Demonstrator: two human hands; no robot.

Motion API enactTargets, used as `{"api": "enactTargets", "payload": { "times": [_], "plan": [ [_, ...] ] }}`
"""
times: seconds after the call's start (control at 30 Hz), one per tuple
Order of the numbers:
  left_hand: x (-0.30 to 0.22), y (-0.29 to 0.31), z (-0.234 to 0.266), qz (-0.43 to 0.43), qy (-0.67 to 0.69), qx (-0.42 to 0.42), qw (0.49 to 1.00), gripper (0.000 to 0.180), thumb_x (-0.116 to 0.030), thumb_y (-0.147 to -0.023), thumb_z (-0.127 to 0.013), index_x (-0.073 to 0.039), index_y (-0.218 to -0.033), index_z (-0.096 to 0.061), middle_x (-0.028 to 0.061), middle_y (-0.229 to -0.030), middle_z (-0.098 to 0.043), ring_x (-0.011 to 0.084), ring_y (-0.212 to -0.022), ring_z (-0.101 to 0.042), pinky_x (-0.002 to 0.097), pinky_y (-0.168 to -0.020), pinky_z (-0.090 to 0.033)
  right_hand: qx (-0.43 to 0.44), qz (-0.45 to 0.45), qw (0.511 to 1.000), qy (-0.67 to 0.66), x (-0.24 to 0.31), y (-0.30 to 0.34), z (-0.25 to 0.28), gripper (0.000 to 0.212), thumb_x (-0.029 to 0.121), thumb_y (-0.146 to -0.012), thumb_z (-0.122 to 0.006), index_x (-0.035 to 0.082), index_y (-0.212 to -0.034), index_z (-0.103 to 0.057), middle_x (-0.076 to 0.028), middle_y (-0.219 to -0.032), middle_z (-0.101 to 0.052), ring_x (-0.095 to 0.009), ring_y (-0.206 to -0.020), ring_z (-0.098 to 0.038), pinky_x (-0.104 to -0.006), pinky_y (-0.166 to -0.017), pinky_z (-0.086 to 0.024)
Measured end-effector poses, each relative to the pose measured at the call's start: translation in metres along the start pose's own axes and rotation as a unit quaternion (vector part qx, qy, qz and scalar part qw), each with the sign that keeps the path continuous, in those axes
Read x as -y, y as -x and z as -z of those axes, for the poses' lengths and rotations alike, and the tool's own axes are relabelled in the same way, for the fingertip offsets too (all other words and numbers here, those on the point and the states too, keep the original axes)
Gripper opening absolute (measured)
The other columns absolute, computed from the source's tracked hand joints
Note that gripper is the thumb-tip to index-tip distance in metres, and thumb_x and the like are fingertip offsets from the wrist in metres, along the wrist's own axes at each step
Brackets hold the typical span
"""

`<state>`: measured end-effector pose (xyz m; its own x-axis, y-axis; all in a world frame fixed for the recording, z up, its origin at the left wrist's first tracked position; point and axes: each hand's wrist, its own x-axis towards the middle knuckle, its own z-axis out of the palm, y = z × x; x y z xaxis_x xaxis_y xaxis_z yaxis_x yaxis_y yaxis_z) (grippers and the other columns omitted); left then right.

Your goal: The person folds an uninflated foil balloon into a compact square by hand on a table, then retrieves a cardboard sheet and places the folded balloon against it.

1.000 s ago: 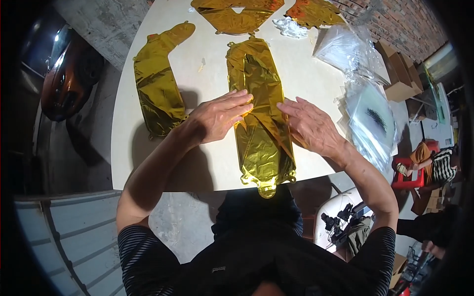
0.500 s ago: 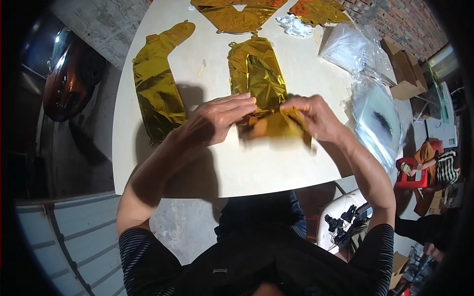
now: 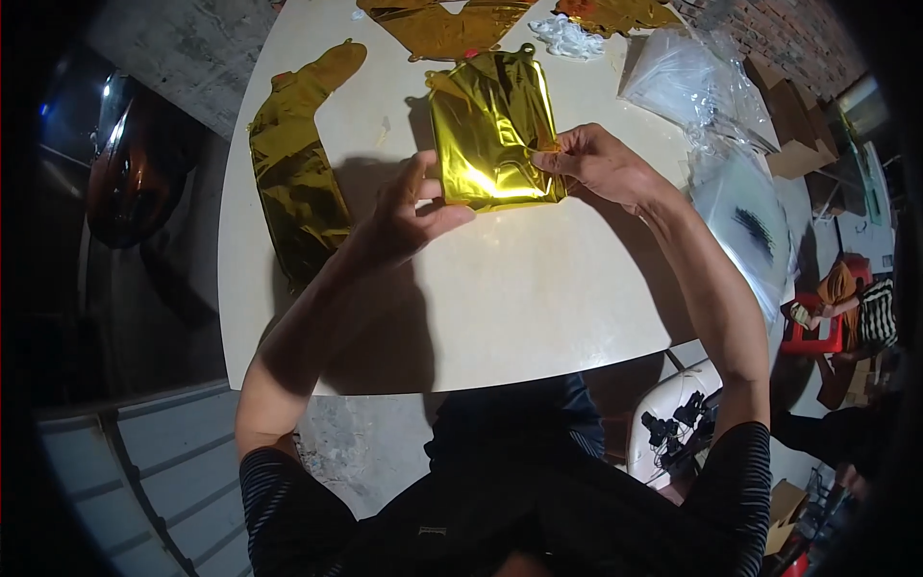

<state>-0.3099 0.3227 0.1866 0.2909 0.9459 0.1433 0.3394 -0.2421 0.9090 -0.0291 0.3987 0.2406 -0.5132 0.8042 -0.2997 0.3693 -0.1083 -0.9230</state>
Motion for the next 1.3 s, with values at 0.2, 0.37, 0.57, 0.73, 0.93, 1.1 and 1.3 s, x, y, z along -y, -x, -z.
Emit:
{"api": "enactTargets", "payload": {
  "times": [0.2,0.37,0.57,0.73,0.93,1.1,1.3],
  "plan": [
    [0.013,-0.004,-0.008,-0.009,-0.123,-0.055,0.991,0.069,-0.009,-0.085,-0.088,-0.001,-0.139,-0.046,0.0044,-0.058,-0.051,0.0128,-0.053,-0.051,0.0308,-0.056,-0.045,0.016,0.018,1.0,0.005,-0.011,-0.011,-0.001,0.026,0.028,-0.104,-0.072,0.004,-0.094,-0.074,0.005,-0.079,-0.065,-0.005,-0.072,-0.056,-0.0255,-0.067,-0.047],
    [0.013,0.004,-0.019,-0.084,-0.147,-0.149,0.974,0.053,-0.011,-0.087,-0.085,-0.001,-0.128,-0.052,0.0035,-0.057,-0.042,0.0136,-0.05,-0.045,0.0325,-0.05,-0.041,-0.041,0.092,0.995,0.029,-0.016,0.019,0.0,0.031,0.021,-0.101,-0.075,-0.001,-0.121,-0.068,0.001,-0.097,-0.07,-0.008,-0.089,-0.064,-0.0256,-0.081,-0.053],
    [-0.003,0.001,-0.016,-0.024,-0.133,-0.124,0.983,0.042,-0.011,-0.091,-0.08,-0.003,-0.123,-0.053,0.0055,-0.071,-0.06,0.0139,-0.063,-0.061,0.0322,-0.062,-0.052,-0.026,0.128,0.991,-0.006,-0.031,0.037,-0.007,0.067,0.002,-0.091,-0.081,-0.004,-0.15,-0.051,-0.001,-0.097,-0.071,-0.009,-0.092,-0.065,-0.027,-0.085,-0.054],
    [-0.012,0.001,-0.018,-0.01,-0.086,-0.107,0.99,0.036,-0.009,-0.093,-0.077,-0.002,-0.119,-0.053,0.0114,-0.097,-0.077,0.0169,-0.089,-0.076,0.0325,-0.078,-0.059,-0.076,0.122,0.989,0.042,-0.043,0.028,-0.013,0.06,-0.001,-0.093,-0.078,-0.006,-0.147,-0.053,0.001,-0.089,-0.065,-0.007,-0.082,-0.058,-0.0254,-0.08,-0.052],
    [-0.004,-0.001,-0.016,-0.018,-0.061,-0.1,0.993,0.04,-0.006,-0.093,-0.076,0.0,-0.125,-0.052,0.0151,-0.102,-0.079,0.0202,-0.094,-0.079,0.0327,-0.081,-0.063,-0.075,0.079,0.992,0.057,-0.032,0.028,-0.013,0.049,0.004,-0.095,-0.077,-0.008,-0.139,-0.058,0.004,-0.079,-0.054,-0.006,-0.073,-0.054,-0.0247,-0.072,-0.05],
    [-0.006,-0.002,-0.017,-0.015,-0.064,-0.105,0.992,0.042,-0.006,-0.093,-0.075,0.001,-0.126,-0.051,0.0155,-0.103,-0.079,0.0209,-0.094,-0.079,0.0333,-0.081,-0.063,-0.12,0.06,0.986,0.104,-0.034,0.025,-0.018,0.05,0.012,-0.096,-0.077,-0.007,-0.138,-0.059,-0.003,-0.081,-0.066,-0.008,-0.069,-0.056,-0.0288,-0.06,-0.049],
    [-0.01,-0.001,-0.017,-0.024,-0.071,-0.091,0.993,0.044,-0.003,-0.094,-0.074,-0.002,-0.13,-0.049,0.0145,-0.103,-0.078,0.0179,-0.094,-0.078,0.032,-0.08,-0.062,-0.135,0.075,0.976,0.156,-0.036,0.021,-0.02,0.048,0.015,-0.096,-0.077,-0.006,-0.135,-0.06,-0.01,-0.084,-0.074,-0.012,-0.073,-0.066,-0.0282,-0.064,-0.053]
  ]
}}
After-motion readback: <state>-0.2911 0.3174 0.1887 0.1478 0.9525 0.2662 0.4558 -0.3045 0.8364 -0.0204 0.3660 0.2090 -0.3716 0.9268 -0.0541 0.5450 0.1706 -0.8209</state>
